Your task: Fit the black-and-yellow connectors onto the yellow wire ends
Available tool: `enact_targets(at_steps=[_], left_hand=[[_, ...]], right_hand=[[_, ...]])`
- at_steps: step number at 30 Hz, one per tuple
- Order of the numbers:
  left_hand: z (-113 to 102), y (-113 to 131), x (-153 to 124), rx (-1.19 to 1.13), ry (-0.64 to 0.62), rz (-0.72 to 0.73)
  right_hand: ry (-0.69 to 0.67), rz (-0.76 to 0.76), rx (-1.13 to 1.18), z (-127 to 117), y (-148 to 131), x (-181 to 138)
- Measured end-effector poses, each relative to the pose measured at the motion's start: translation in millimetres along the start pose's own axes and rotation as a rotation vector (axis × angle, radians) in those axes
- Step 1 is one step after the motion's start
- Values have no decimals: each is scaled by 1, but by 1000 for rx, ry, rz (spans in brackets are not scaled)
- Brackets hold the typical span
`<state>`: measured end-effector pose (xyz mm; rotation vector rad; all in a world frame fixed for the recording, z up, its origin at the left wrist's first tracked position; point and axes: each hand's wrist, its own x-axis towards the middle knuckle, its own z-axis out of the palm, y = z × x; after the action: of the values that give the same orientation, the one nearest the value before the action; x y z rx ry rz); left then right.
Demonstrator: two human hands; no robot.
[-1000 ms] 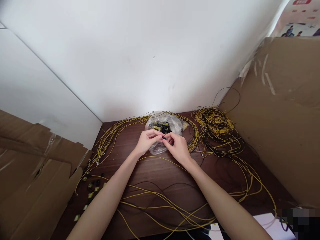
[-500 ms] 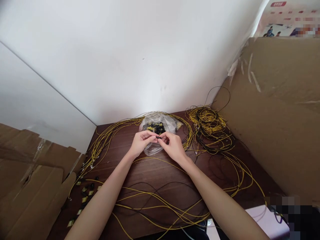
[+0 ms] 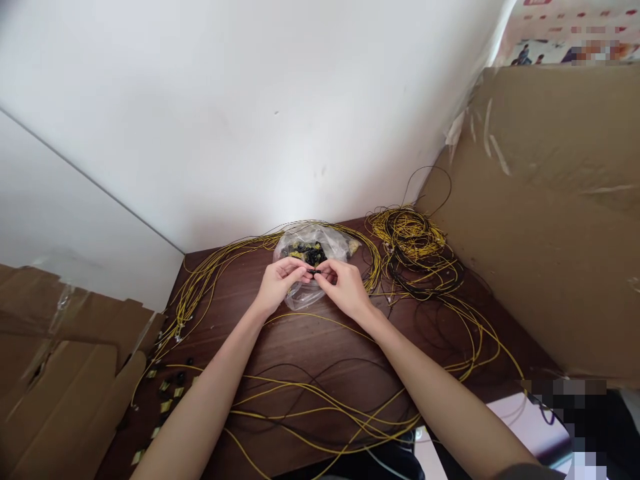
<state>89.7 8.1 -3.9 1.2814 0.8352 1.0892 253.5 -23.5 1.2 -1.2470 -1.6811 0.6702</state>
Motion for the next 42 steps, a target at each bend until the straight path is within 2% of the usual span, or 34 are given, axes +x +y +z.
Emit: enact_targets(at_steps=[6, 13, 18, 25, 32, 37, 42], left_hand=[[1, -2, -1, 58, -22, 1], [0, -3, 0, 18, 49, 16], [1, -3, -2, 6, 34, 19], [1, -4, -2, 273, -15, 64], [0, -4, -2, 344, -47, 143], [0, -4, -2, 339, -67, 158], [1, -5, -2, 209, -21, 64]], right_hand=[[-25, -30, 15, -1, -1, -1], [48, -17, -46, -6, 1, 0], [69, -12, -83, -11, 1, 2], [24, -46, -67, -8, -1, -1], [3, -52, -65, -6, 1, -2], [-12, -58, -72, -5, 1, -2], [-6, -70, -78, -6, 0, -2]])
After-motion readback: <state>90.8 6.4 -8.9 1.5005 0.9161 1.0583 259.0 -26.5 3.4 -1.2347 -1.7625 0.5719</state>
